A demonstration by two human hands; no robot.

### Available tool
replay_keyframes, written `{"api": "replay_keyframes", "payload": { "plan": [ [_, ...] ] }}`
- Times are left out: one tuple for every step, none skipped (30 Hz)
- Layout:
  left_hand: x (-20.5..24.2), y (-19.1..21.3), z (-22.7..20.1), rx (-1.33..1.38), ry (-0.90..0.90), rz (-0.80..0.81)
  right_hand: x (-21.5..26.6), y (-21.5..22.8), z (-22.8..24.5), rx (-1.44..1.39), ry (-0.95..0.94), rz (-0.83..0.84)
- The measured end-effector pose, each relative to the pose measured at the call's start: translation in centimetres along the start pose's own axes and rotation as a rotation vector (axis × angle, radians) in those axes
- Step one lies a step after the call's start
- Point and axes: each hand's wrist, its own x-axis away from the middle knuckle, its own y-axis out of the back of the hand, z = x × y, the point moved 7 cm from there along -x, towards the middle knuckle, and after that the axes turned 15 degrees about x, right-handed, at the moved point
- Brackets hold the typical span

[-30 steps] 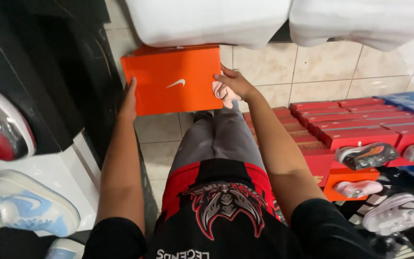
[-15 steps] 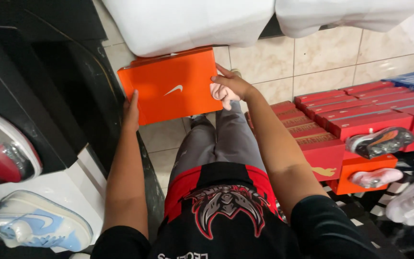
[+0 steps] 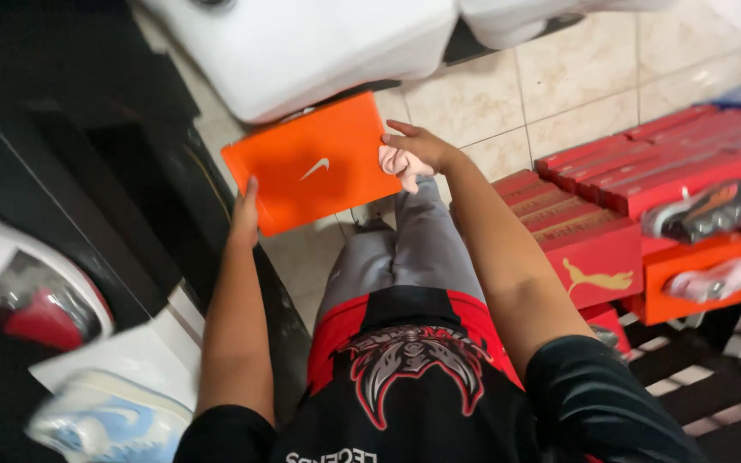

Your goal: The person wipes the exterior and interior of several orange and red shoe boxes using a pink cloth. They open the boxes to clean the inside flaps and then close them. The person also picks up a pair of black shoes from a shelf and wipes them with the cloth before placing them back.

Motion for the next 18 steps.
{"api": "replay_keyframes", "payload": {
  "plan": [
    [-0.7, 0.9, 1.0, -0.044, 0.043, -0.014, 0.6, 0.5, -0.6, 0.032, 0.021, -0.030],
    [-1.3, 2.0, 1.9, -0.094, 0.088, -0.028, 1.5, 0.5, -1.5, 0.060, 0.038, -0.060],
    [-0.2, 0.3, -0.2, -0.117, 0.080, 0.004, 3.6, 1.0, -1.9, 0.034, 0.039, -0.092],
    [1.1, -1.3, -2.1, -0.150, 0.072, -0.018, 6.2, 1.6, -2.1, -0.050, 0.096, -0.153],
    [2.6, -3.0, -3.9, -0.182, 0.062, -0.039, 8.9, 2.1, -2.5, -0.132, 0.155, -0.216],
    [-0.4, 0.3, 0.4, -0.207, 0.052, 0.005, 9.9, 1.8, -4.9, -0.159, 0.154, -0.261],
    [-2.8, 4.4, 1.5, -0.336, -0.272, -0.156, 10.6, 0.6, -7.8, -0.607, 0.092, -0.164],
    [-5.1, 6.7, 2.2, -0.440, -0.606, -0.310, 11.3, -0.7, -10.4, -1.052, 0.044, -0.054],
    [-2.9, 3.6, 0.4, -0.446, -0.624, -0.260, 16.1, -1.2, -9.3, -1.080, 0.065, -0.095],
    [0.4, 0.6, -2.0, -0.501, -0.770, -0.201, 21.1, -1.2, -7.7, -1.320, 0.252, -0.212],
    [3.9, -2.3, -4.1, -0.549, -0.917, -0.139, 26.2, -1.3, -6.4, -1.549, 0.453, -0.333],
    [4.4, -4.1, -3.5, -0.550, -0.933, -0.092, 27.5, -1.8, -8.9, -1.568, 0.478, -0.373],
    [4.9, -6.6, -2.7, -0.527, -0.967, 0.087, 28.8, -2.1, -10.7, -1.684, 0.627, -0.351],
    [6.0, -8.9, -1.6, -0.498, -0.992, 0.257, 30.3, -2.3, -12.6, -1.782, 0.779, -0.318],
    [8.3, -11.2, -1.2, -0.494, -1.000, 0.297, 32.6, -2.9, -12.6, -1.788, 0.804, -0.353],
    [10.3, -14.1, -0.7, -0.485, -0.966, 0.458, 34.6, -2.9, -12.1, -1.753, 0.856, -0.390],
    [12.5, -17.0, 0.0, -0.478, -0.927, 0.618, 36.5, -2.9, -11.6, -1.716, 0.907, -0.428],
    [13.9, -18.7, 0.3, -0.481, -0.934, 0.642, 37.7, -2.8, -11.3, -1.722, 0.925, -0.446]
  ]
}}
